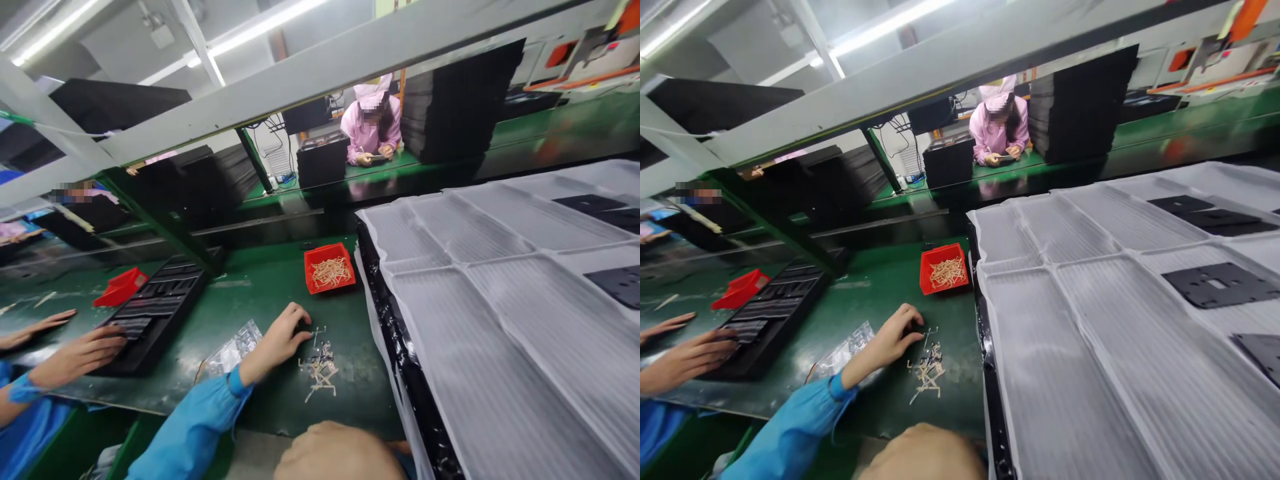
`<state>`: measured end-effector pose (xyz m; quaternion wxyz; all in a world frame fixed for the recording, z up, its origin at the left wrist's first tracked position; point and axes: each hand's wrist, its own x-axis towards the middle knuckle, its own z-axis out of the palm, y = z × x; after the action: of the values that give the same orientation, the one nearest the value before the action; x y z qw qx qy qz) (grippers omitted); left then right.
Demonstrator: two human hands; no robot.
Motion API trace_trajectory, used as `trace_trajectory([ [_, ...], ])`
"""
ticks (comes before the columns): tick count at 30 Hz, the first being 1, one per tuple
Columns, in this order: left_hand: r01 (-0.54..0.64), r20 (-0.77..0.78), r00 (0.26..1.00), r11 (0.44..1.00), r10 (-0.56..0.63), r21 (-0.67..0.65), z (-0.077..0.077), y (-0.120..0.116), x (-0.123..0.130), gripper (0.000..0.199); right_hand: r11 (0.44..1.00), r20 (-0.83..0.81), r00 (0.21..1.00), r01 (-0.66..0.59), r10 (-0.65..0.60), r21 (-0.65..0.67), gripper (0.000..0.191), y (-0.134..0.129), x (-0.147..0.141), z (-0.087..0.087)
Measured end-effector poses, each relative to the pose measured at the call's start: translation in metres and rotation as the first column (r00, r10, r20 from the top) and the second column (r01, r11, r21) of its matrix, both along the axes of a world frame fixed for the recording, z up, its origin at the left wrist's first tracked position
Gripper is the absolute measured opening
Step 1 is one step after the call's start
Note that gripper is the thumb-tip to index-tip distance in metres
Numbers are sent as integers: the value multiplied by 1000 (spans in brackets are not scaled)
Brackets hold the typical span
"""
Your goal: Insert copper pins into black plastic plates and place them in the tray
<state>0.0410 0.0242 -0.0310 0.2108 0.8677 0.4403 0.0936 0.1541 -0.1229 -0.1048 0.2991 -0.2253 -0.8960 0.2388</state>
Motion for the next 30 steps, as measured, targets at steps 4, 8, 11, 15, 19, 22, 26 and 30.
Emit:
trace_trajectory([
  [4, -44, 88, 995, 998, 40, 47, -16, -9, 10, 16, 1000, 77, 997, 10, -9, -9, 12, 7, 22, 22],
  [8, -174, 168, 973, 980, 156, 96, -16, -19, 7, 15, 963, 14, 977, 213, -214, -164, 24, 12, 44, 49],
  [11, -215, 200, 961, 971, 191, 105, -15, -22, 6, 13, 909, 28, 953, 296, -302, -295, 22, 15, 49, 55],
  [15, -156, 176, 974, 985, 143, 67, -20, -23, 11, 12, 887, 65, 960, 278, -273, -370, 18, 19, 49, 51],
  [19, -185, 199, 964, 982, 174, 40, -21, -24, 14, 18, 872, 75, 957, 286, -279, -397, 15, 21, 50, 51],
  [22, -249, 275, 932, 969, 236, 11, -18, -26, 11, 17, 843, 83, 942, 330, -327, -425, 11, 22, 51, 54],
  [26, -342, 385, 853, 935, 352, -95, -12, -32, 4, 14, 793, 86, 924, 365, -372, -487, 8, 24, 55, 56],
  [30, -395, 499, 728, 883, 470, -255, -7, -38, 1, 11, 753, 34, 913, 355, -406, -554, 11, 28, 56, 57],
])
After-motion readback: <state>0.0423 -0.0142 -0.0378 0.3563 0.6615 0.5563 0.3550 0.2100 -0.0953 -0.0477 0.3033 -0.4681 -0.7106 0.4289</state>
